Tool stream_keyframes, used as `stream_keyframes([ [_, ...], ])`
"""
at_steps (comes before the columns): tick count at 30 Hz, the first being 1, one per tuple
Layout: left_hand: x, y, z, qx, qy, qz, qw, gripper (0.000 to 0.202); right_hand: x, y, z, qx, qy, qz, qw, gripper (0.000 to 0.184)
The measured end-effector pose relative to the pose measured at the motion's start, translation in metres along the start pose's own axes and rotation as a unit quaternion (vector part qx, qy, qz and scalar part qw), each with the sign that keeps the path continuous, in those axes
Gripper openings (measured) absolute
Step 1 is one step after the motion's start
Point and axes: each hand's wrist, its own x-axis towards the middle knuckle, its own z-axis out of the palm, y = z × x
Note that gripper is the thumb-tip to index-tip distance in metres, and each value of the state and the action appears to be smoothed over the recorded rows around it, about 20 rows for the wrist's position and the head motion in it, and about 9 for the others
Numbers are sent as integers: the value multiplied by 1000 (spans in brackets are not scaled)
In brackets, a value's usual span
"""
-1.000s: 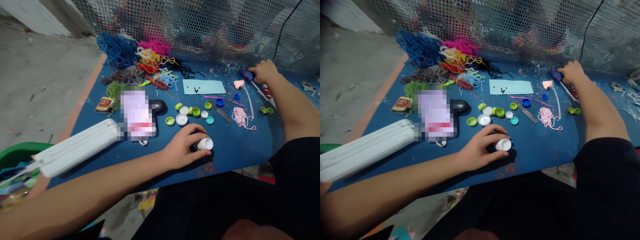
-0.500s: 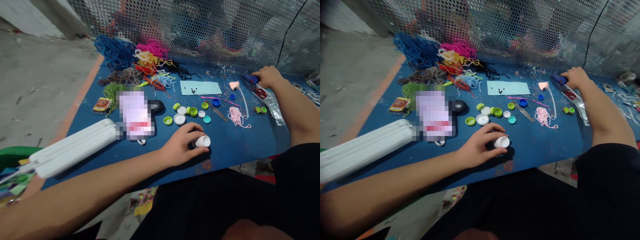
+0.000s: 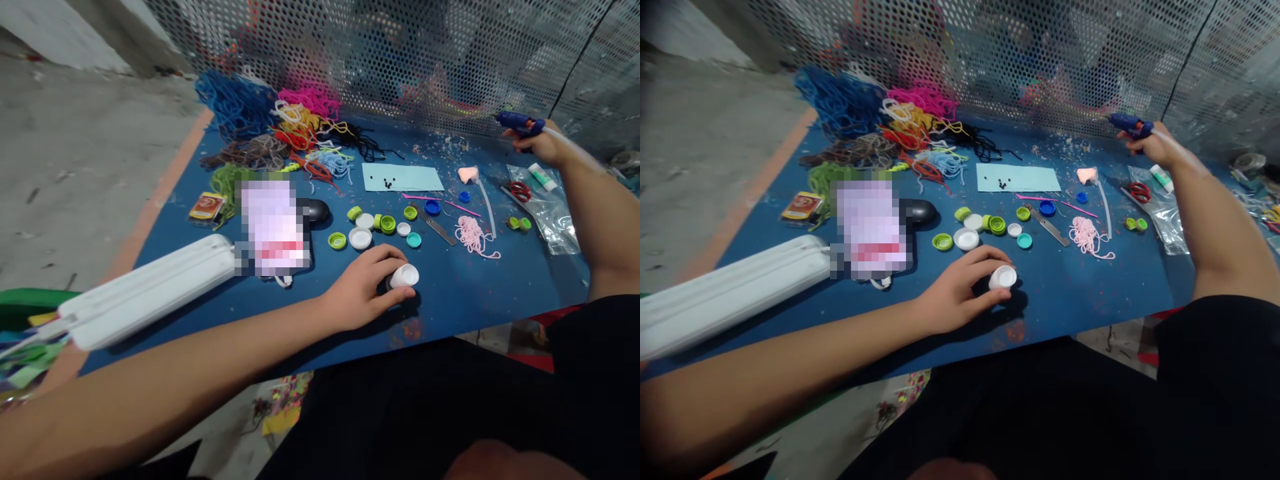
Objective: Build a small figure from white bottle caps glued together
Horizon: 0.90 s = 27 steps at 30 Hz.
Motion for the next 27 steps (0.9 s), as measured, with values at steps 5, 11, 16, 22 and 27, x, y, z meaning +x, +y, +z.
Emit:
stream_keyframes([
  [5, -1, 0, 1, -2, -7, -6, 1000, 37, 9, -6, 3, -89, -10, 16, 996, 38],
  [11, -2, -1, 1, -1, -7, -6, 1000, 42, 12, -1, 16, -304, -24, -20, 952, 50],
  [16, -3, -1, 1, -3, -1, -2, 1000, 42, 10, 11, 31, -401, -46, -69, 912, 59],
  [22, -3, 1, 0, -5, 1, -10, 1000, 42, 22, 18, 33, -447, -61, -87, 888, 58],
  [27, -4, 1, -1, -13, -1, -18, 1000, 42, 33, 15, 33, -467, -63, -99, 877, 59],
])
